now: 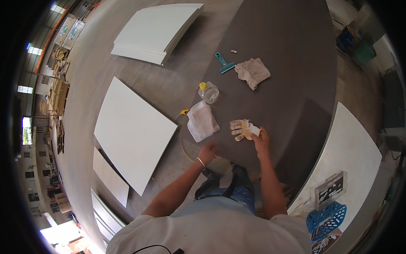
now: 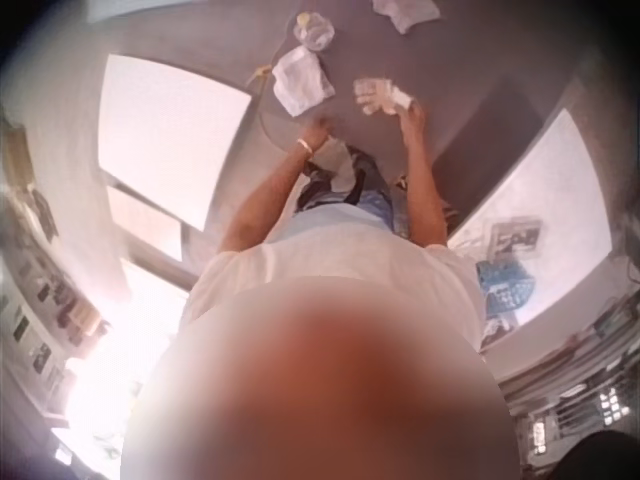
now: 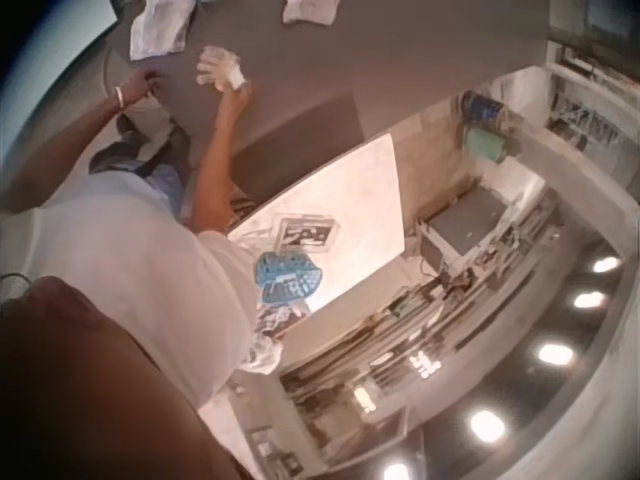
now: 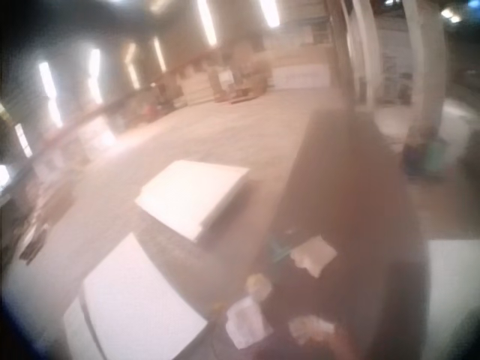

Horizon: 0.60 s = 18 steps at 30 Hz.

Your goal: The person puts on gloves, then uses a squeegee, an air blower, and a cloth to clean several white panels laid on the floor. The person wipes the panels and uses the blower to remove dust or debris.

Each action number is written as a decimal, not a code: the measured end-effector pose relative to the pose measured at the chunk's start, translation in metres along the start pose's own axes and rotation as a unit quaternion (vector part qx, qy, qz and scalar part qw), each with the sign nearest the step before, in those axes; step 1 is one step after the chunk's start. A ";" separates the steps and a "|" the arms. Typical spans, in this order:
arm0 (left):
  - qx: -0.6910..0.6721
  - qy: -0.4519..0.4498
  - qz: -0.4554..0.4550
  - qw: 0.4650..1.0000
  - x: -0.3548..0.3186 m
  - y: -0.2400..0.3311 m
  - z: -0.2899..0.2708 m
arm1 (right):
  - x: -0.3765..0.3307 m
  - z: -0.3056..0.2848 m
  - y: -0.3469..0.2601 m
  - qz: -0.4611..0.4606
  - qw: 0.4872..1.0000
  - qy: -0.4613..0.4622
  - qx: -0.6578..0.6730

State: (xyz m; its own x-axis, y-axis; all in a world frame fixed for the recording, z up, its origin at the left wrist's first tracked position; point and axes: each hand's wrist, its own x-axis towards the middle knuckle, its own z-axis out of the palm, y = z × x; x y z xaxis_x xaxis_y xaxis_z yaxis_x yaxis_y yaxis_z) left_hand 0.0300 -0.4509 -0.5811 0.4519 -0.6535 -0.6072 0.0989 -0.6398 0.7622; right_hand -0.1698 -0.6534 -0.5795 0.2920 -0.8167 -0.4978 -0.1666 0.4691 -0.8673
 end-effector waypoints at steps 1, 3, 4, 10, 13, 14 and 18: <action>0.013 -0.019 0.045 0.999 -0.009 0.012 0.011 | -0.014 -0.007 -0.004 0.063 0.998 -0.019 -0.017; 0.024 -0.062 0.090 0.994 -0.032 0.035 0.028 | -0.041 -0.009 -0.011 0.056 0.994 -0.094 0.009; 0.012 -0.064 0.092 0.994 -0.044 0.046 0.035 | -0.056 -0.007 -0.013 0.058 0.990 -0.124 0.016; 0.019 -0.083 -0.011 0.996 -0.053 0.086 0.024 | -0.097 0.028 -0.035 -0.187 0.884 -0.351 -0.246; 0.106 -0.013 0.026 0.994 -0.067 0.079 -0.009 | -0.104 0.045 -0.047 -0.267 0.842 -0.373 -0.283; 0.226 0.057 0.068 0.970 -0.076 0.074 -0.018 | -0.108 0.052 -0.049 -0.284 0.823 -0.376 -0.316; 0.390 0.181 0.078 0.900 -0.107 0.048 -0.029 | -0.137 0.088 -0.043 -0.384 0.725 -0.381 -0.426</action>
State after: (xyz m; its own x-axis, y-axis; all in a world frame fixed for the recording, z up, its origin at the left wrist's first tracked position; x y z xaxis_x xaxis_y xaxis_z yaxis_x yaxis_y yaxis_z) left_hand 0.0123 -0.4002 -0.4730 0.6792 -0.6759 -0.2861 -0.5788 -0.7329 0.3575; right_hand -0.1193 -0.5319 -0.4745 0.9885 -0.1511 -0.0041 -0.1054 -0.6693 -0.7355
